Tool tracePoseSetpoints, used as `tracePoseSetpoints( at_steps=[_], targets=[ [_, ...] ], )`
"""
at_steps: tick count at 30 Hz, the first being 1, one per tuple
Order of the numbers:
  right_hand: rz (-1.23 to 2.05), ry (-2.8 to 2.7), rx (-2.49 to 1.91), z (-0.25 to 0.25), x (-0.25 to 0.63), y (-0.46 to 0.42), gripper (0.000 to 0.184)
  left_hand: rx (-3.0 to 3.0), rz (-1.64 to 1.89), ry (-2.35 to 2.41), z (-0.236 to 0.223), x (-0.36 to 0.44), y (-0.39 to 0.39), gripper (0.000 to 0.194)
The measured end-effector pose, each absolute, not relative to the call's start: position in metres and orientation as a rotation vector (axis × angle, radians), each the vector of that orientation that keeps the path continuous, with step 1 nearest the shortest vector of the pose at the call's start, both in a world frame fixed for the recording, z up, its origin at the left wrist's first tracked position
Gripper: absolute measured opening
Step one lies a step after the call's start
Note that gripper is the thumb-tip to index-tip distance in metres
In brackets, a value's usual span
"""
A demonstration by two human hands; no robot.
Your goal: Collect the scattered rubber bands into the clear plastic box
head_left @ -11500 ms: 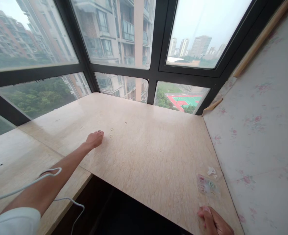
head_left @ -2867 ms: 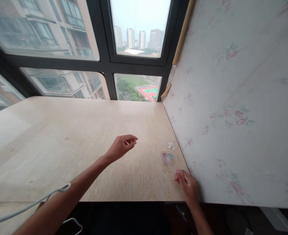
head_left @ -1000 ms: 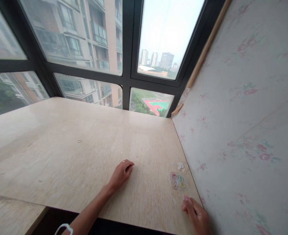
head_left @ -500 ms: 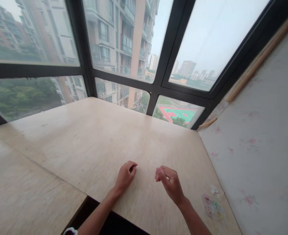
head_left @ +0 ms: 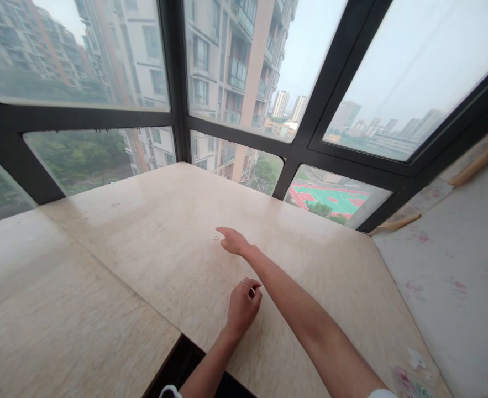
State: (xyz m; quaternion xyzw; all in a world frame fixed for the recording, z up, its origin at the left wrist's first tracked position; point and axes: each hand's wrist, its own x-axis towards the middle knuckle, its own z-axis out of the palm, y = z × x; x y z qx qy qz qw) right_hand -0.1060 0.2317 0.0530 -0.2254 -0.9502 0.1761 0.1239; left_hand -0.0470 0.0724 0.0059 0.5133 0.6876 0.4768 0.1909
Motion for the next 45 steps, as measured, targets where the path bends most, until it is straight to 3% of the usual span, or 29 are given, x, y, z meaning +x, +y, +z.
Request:
tracePoseSetpoints(
  at_steps=[3, 9, 20, 32, 36, 45],
  targets=[
    [0.381, -2.934, -0.561, 0.042, -0.114, 0.239, 0.05, 1.426, 1.32, 1.962, 0.005, -0.045, 0.074, 0.012],
    [0.072, -3.116, -0.306, 0.04, -0.103, 0.233, 0.024, 1.415, 1.317, 1.972, 0.006, -0.045, 0.074, 0.012],
    [-0.182, -3.129, -0.342, 0.053, -0.044, 0.229, 0.019, 1.45, 1.308, 1.997, 0.006, -0.046, 0.076, 0.017],
    [0.086, -2.614, -0.77, 0.074, 0.081, 0.175, 0.019, 1.488, 1.246, 2.046, 0.004, -0.047, 0.079, 0.017],
    [0.362, -2.186, -0.879, 0.083, 0.144, 0.135, 0.017, 1.511, 1.173, 2.066, 0.006, -0.048, 0.08, 0.018],
    [0.741, -1.503, -1.401, 0.054, 0.277, 0.045, 0.027, 1.517, 1.084, 2.111, 0.008, -0.047, 0.081, 0.021]
  ],
)
